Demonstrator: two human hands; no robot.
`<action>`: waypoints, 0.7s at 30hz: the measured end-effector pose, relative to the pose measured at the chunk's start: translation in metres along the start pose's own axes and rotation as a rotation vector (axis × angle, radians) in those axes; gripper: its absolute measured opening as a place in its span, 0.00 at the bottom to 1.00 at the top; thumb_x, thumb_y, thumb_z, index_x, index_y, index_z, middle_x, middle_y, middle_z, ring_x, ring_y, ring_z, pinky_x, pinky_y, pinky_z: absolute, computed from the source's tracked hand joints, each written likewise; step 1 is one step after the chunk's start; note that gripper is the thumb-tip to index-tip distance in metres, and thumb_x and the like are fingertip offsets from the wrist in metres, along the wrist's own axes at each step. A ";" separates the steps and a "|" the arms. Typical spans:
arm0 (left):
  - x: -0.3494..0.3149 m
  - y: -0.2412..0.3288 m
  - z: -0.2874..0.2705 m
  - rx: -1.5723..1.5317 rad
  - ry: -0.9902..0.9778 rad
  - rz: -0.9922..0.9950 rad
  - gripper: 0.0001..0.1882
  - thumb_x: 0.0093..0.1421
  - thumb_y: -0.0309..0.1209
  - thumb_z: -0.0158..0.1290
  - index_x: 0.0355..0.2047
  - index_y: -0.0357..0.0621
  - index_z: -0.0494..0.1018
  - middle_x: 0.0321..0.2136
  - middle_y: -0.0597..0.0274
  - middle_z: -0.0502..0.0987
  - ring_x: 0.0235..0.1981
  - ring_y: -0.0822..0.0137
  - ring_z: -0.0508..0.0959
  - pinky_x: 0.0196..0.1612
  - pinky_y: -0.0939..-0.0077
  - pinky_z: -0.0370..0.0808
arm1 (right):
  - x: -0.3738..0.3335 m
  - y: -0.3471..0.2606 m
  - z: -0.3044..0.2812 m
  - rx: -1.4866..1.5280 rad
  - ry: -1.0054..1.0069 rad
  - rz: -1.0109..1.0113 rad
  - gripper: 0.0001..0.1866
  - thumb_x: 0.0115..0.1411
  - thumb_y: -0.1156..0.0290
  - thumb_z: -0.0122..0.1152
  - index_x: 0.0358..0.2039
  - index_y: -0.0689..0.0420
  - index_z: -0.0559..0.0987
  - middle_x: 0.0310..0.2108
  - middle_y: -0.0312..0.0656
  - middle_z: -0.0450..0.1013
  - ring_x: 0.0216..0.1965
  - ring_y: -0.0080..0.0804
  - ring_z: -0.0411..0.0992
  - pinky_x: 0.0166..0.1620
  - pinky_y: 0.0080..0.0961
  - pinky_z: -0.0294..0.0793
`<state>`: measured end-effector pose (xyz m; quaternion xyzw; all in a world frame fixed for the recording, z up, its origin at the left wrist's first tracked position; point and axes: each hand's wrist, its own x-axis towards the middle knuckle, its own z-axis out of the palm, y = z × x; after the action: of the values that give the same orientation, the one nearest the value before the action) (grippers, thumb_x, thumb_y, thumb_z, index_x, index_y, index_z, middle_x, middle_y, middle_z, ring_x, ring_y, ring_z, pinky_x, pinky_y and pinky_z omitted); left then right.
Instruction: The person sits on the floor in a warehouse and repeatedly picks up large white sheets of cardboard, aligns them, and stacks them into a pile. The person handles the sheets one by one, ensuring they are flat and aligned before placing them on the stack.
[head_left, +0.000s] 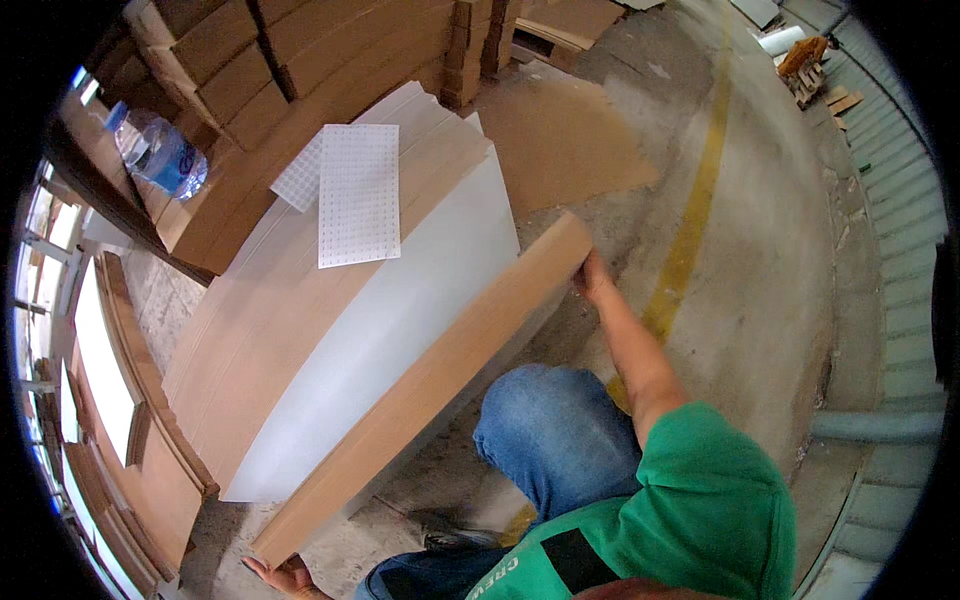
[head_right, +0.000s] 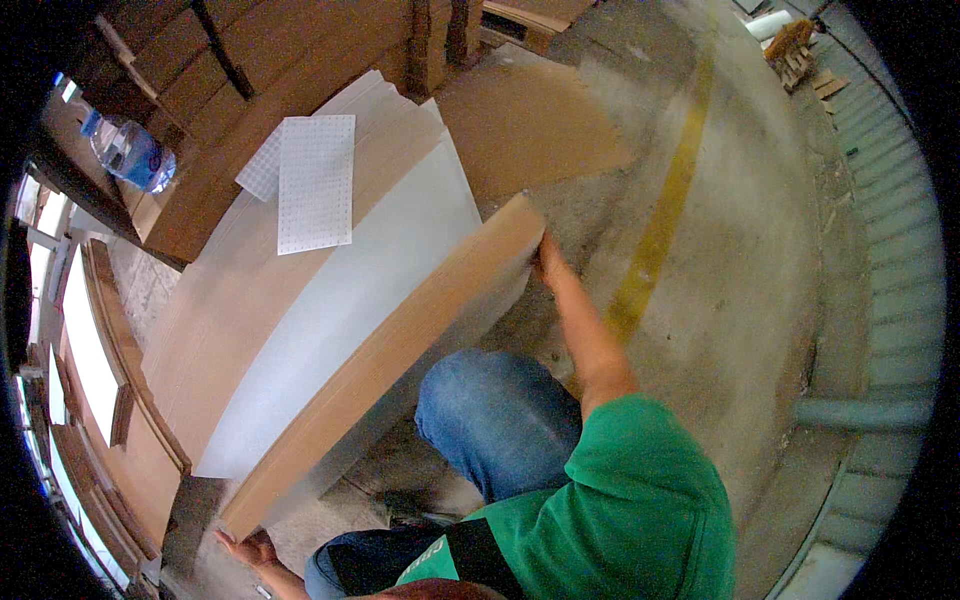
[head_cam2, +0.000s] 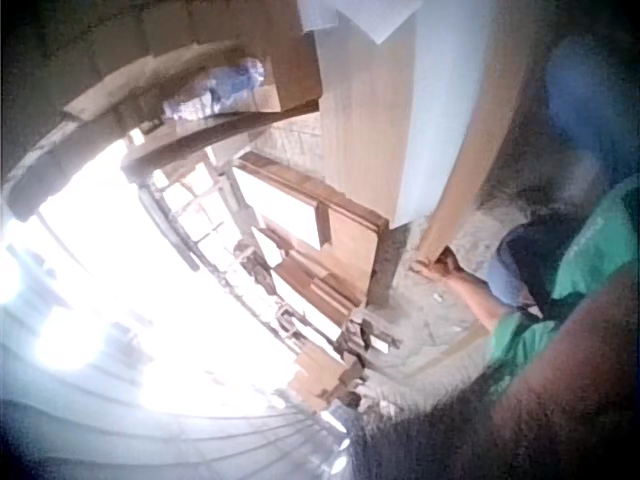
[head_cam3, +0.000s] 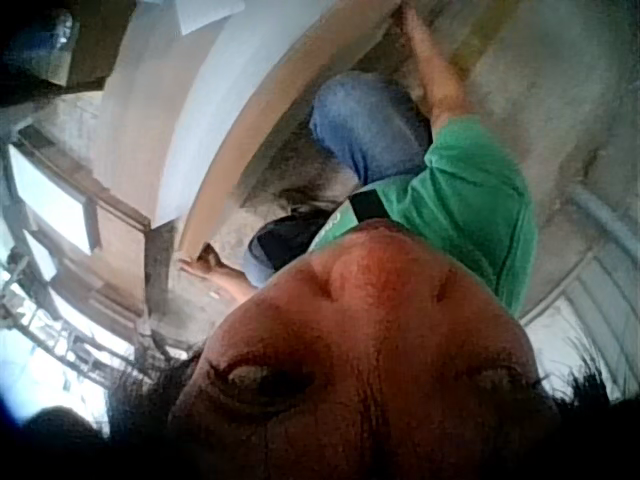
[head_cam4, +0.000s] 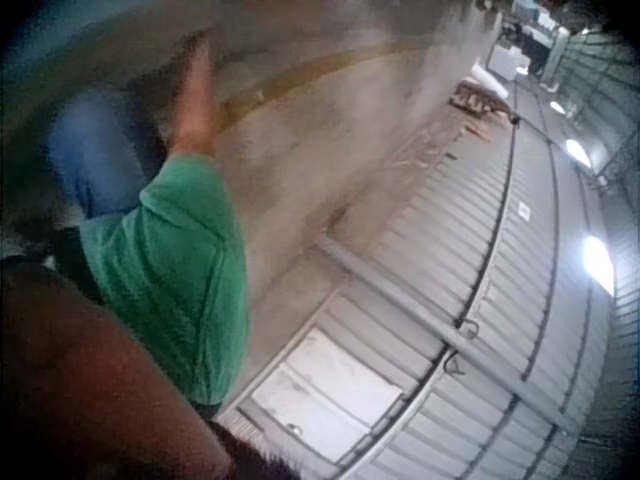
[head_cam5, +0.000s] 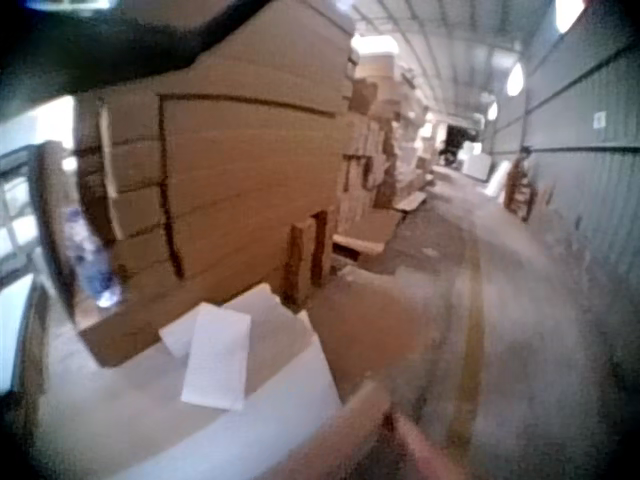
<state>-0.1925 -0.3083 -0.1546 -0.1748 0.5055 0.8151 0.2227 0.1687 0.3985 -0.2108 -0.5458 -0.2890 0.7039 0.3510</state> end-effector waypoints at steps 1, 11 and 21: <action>-0.006 -0.001 -0.002 0.008 -0.005 -0.017 0.29 0.60 0.53 0.38 0.47 0.37 0.67 0.43 0.55 0.73 0.45 0.60 0.72 0.47 0.65 0.68 | 0.004 0.003 -0.005 0.033 -0.070 -0.027 0.24 0.60 0.52 0.43 0.49 0.55 0.69 0.47 0.38 0.69 0.48 0.30 0.66 0.52 0.31 0.63; 0.029 -0.071 -0.059 0.379 -0.188 0.134 0.29 0.61 0.49 0.38 0.53 0.37 0.59 0.55 0.55 0.61 0.56 0.63 0.61 0.61 0.63 0.50 | 0.068 0.018 -0.028 -0.694 -0.553 -0.550 0.20 0.59 0.58 0.49 0.45 0.58 0.72 0.44 0.40 0.71 0.42 0.31 0.70 0.48 0.29 0.69; 0.052 -0.072 -0.002 0.072 0.327 0.121 0.28 0.59 0.52 0.38 0.51 0.46 0.61 0.47 0.63 0.67 0.48 0.65 0.67 0.47 0.70 0.66 | 0.070 -0.002 -0.037 -0.717 -0.298 -0.355 0.20 0.59 0.59 0.48 0.46 0.59 0.71 0.45 0.42 0.70 0.43 0.33 0.69 0.48 0.29 0.68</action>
<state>-0.1974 -0.2726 -0.2357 -0.2663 0.5735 0.7690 0.0940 0.1943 0.4567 -0.2578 -0.4675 -0.6525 0.5586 0.2089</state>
